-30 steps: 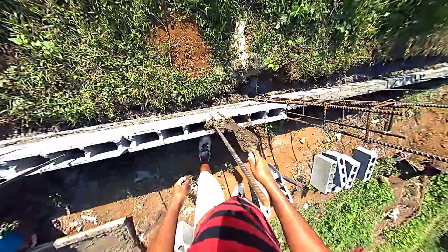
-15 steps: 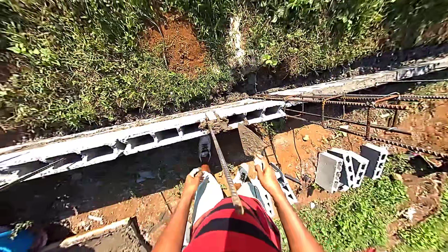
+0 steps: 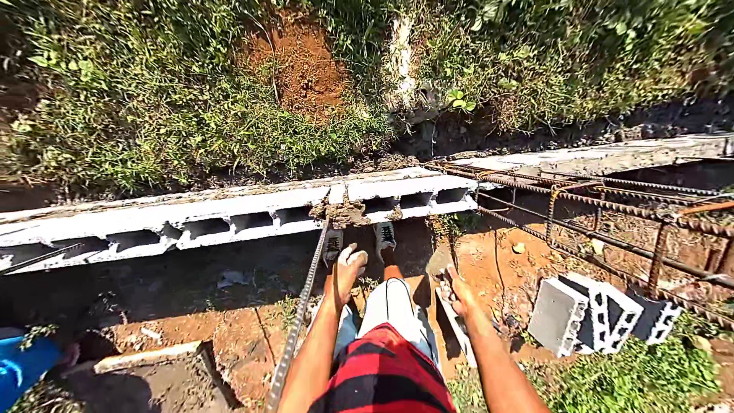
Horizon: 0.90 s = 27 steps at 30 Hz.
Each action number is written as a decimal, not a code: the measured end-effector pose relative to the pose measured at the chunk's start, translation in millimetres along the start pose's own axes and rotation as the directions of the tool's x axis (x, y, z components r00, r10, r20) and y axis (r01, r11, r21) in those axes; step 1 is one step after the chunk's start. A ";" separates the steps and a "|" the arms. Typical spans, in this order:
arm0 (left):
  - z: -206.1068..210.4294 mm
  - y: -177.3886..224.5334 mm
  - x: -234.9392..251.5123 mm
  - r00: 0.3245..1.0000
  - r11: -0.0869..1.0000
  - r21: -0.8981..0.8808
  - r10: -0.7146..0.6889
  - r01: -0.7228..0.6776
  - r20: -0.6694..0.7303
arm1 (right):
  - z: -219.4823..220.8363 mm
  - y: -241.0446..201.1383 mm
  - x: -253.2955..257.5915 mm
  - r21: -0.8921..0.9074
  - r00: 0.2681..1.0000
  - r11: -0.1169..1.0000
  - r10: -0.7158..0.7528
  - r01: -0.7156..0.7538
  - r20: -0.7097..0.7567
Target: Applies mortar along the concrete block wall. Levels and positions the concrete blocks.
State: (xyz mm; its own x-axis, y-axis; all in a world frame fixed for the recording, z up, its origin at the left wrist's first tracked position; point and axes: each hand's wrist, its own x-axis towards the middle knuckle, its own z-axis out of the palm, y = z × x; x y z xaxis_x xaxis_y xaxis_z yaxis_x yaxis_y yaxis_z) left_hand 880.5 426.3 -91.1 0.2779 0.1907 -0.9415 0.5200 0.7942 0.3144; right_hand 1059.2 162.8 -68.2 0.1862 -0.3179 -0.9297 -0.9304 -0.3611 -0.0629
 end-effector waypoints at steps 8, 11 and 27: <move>41.4 22.3 51.1 0.983 0.891 -0.452 -0.057 -0.028 -0.173 | 38.9 -79.7 43.2 0.155 0.995 0.988 -0.039 0.024 0.091; 49.3 25.8 63.0 0.979 0.839 -0.540 -0.047 -0.069 -0.198 | 46.8 -97.6 41.7 0.214 0.992 0.977 -0.051 0.025 0.115; 69.6 28.8 104.4 0.943 0.766 -0.636 -0.137 -0.093 -0.303 | 63.1 -132.8 54.7 0.300 0.994 0.954 -0.031 -0.003 0.108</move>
State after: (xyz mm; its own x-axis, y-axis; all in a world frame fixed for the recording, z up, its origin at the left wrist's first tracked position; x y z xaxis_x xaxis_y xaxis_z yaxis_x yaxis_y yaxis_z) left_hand 980.7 428.9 -171.9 -0.0534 0.2460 -0.9678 -0.1419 0.9575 0.2512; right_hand 1173.0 248.7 -133.6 0.1799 -0.2105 -0.9609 -0.9828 -0.0808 -0.1663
